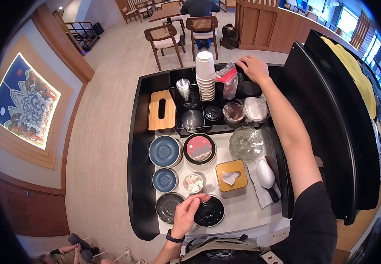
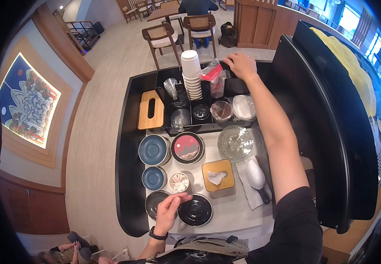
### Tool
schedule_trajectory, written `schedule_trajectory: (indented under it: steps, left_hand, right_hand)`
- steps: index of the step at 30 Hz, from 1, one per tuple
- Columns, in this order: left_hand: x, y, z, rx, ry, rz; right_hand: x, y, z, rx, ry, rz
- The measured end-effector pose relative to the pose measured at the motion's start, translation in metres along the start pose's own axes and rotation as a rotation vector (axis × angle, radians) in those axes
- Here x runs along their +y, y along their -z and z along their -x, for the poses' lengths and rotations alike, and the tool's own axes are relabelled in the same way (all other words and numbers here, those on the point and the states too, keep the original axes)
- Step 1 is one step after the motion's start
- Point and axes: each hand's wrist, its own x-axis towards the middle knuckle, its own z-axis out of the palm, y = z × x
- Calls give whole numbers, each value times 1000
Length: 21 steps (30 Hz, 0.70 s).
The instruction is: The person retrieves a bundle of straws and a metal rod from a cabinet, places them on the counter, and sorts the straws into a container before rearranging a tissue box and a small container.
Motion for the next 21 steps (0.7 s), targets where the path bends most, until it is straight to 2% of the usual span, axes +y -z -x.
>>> schedule_trajectory:
  steps: [1,7,10,14,17,21]
  left_hand:
    - [-1,0,-2,6,-18,12]
    - [-2,0,-9,1,-38,-11]
    - [-5,4,-7,5,-49,-68]
    - [-5,9,1,-23,-62,-156]
    - [-1,12,9,-41,-80,-170]
    - [-5,7,19,17,-174,-15]
  right_hand:
    - [2,-4,-2,0,-14,9]
    - [27,-35,-7,329,96,83]
    - [15,-18,-12,4,-60,181]
    - [-6,14,-16,-230,-136,160]
    - [-17,18,-6,39,-137,90]
    - [-24,50,21,351,-95,-225]
